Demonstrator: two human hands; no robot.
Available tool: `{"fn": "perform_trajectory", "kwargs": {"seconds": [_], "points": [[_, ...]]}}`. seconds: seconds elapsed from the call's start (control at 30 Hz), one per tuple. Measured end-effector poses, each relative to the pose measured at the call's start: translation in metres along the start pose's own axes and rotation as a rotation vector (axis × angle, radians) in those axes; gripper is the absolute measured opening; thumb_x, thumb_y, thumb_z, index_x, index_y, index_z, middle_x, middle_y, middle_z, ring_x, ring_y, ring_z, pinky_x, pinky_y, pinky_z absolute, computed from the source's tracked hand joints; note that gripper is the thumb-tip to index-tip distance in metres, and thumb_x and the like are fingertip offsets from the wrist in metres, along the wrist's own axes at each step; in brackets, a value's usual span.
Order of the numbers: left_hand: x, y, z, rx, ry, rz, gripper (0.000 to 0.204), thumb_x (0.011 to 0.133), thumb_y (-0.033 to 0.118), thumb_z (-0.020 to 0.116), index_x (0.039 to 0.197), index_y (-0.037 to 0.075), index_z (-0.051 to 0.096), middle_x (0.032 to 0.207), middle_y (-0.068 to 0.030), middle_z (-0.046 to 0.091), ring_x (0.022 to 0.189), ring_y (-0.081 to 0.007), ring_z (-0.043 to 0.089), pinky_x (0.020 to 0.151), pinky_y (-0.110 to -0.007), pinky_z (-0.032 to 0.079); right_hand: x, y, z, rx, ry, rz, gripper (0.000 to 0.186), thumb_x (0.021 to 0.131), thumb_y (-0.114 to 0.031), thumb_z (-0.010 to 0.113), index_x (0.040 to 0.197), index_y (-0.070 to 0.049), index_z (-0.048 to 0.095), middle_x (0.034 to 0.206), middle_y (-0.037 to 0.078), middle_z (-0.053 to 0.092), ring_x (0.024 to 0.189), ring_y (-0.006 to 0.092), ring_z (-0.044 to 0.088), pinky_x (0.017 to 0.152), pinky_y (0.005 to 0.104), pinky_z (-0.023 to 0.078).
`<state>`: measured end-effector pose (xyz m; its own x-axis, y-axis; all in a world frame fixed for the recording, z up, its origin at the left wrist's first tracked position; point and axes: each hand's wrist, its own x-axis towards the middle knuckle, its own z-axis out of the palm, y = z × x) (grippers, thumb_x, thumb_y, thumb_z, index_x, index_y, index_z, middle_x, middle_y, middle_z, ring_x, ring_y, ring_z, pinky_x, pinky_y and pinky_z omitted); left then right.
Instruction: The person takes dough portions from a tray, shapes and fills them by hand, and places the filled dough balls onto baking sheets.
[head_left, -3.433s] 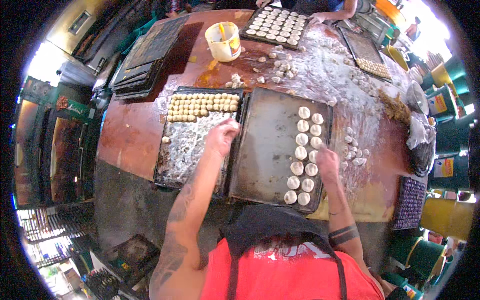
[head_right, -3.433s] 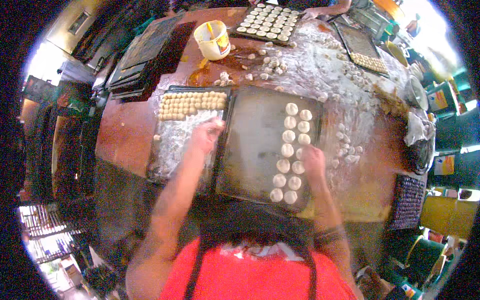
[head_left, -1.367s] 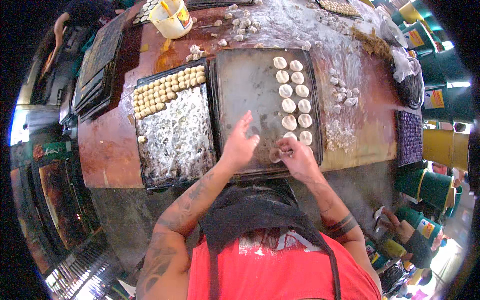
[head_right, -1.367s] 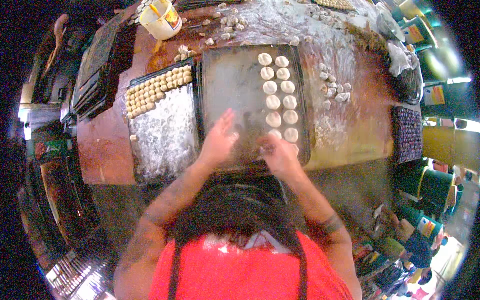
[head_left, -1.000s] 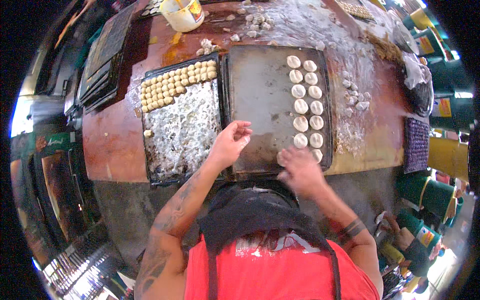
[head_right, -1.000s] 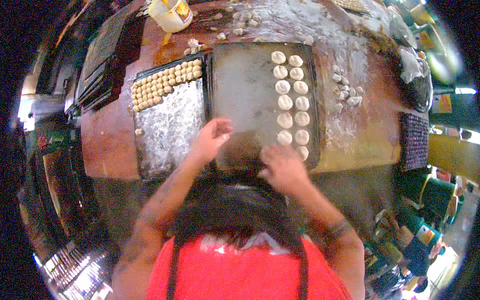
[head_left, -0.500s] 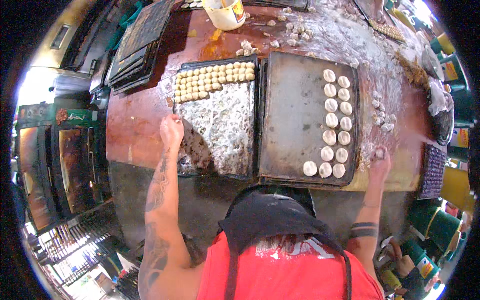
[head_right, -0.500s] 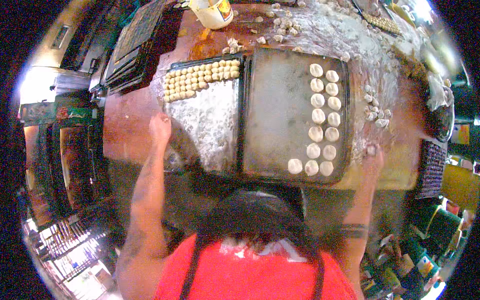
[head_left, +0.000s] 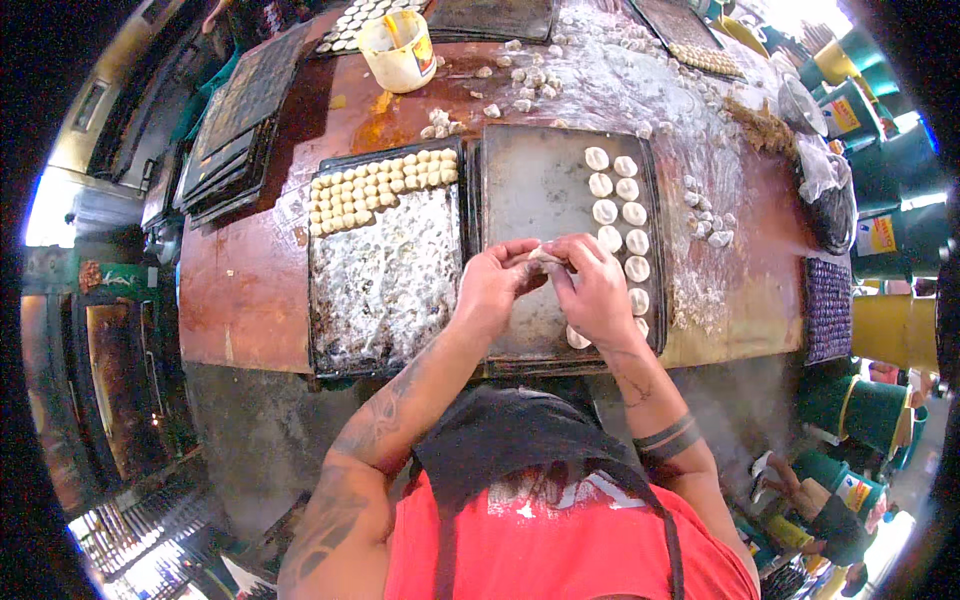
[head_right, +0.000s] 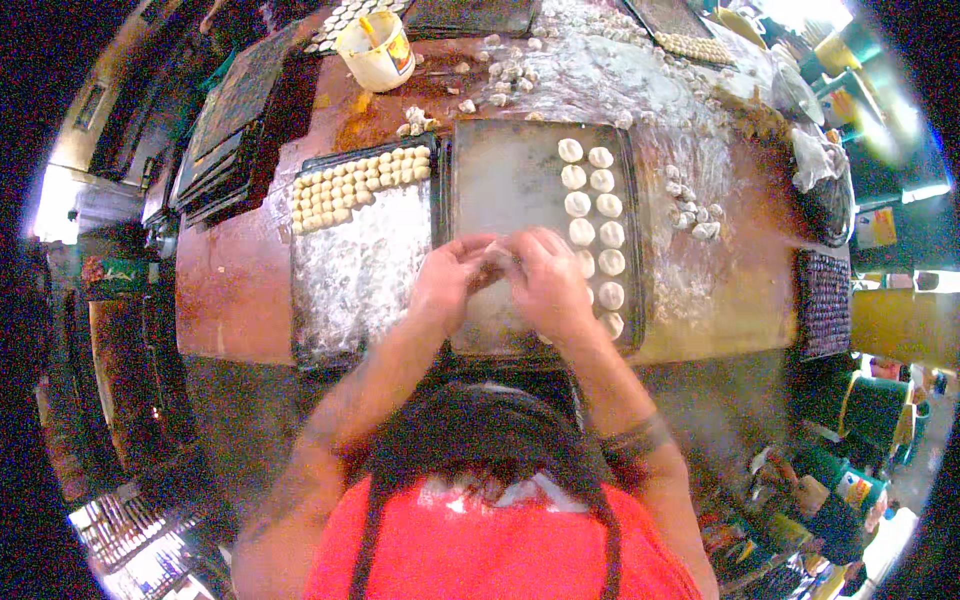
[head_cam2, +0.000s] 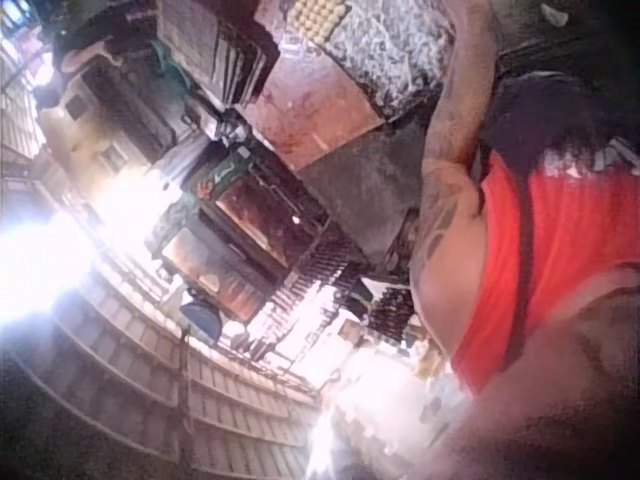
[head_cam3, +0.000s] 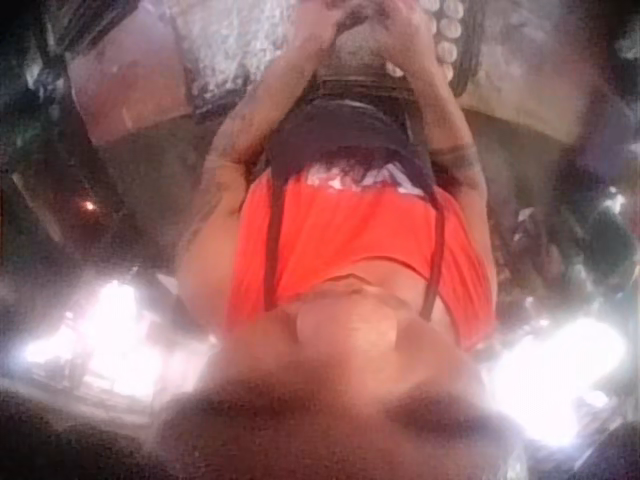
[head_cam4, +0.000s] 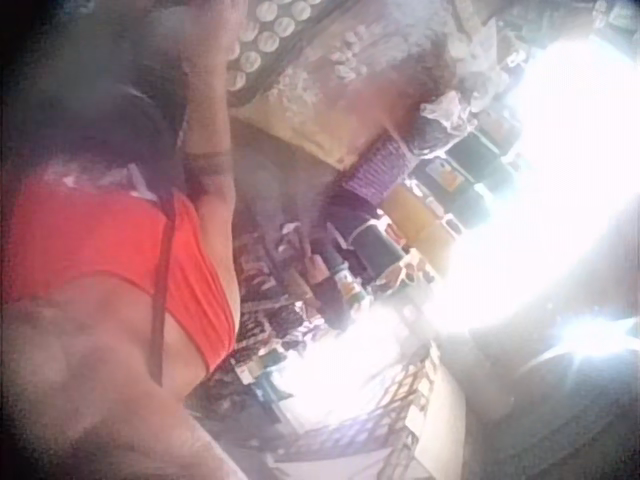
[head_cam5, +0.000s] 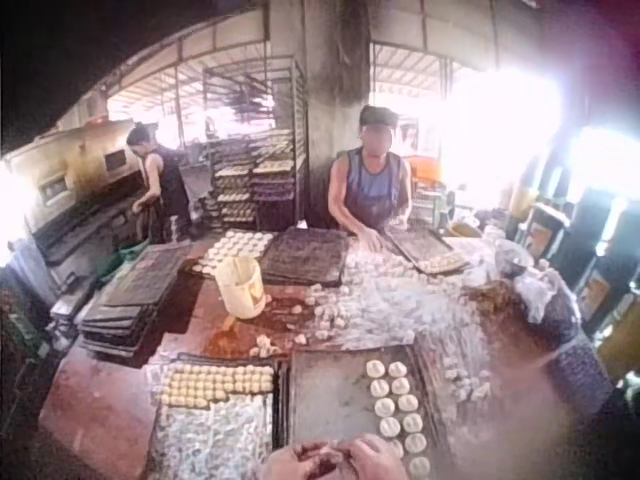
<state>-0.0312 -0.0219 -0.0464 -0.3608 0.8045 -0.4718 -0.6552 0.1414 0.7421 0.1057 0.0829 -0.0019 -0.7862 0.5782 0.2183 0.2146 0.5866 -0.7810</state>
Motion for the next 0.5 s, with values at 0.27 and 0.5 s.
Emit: {"fn": "perform_trajectory", "kwargs": {"seconds": [0.27,0.5], "points": [[-0.017,0.011,0.011,-0.013,-0.037,0.224,0.039,0.099,0.002,0.066,0.136,-0.003,0.056,0.117,-0.013,0.07,0.106,-0.02,0.068,0.096,-0.034,0.057,-0.006,-0.006,-0.009,0.035,0.084,0.099,0.03,0.092,-0.006,0.073,0.12,0.0,0.065,0.104,0.006,0.066,0.093,0.0156,0.062,0.082,0.0293,0.052],[-0.023,0.038,0.036,-0.114,-0.093,0.219,0.03,0.096,0.003,0.072,0.124,-0.006,0.065,0.112,-0.0112,0.073,0.097,-0.0176,0.069,0.086,-0.032,0.058,0.003,-0.007,0.001,0.904,0.163,0.529,0.027,0.097,-0.011,0.067,0.121,0.001,0.063,0.102,0.007,0.07,0.09,0.0162,0.067,0.085,0.0303,0.056]]}}
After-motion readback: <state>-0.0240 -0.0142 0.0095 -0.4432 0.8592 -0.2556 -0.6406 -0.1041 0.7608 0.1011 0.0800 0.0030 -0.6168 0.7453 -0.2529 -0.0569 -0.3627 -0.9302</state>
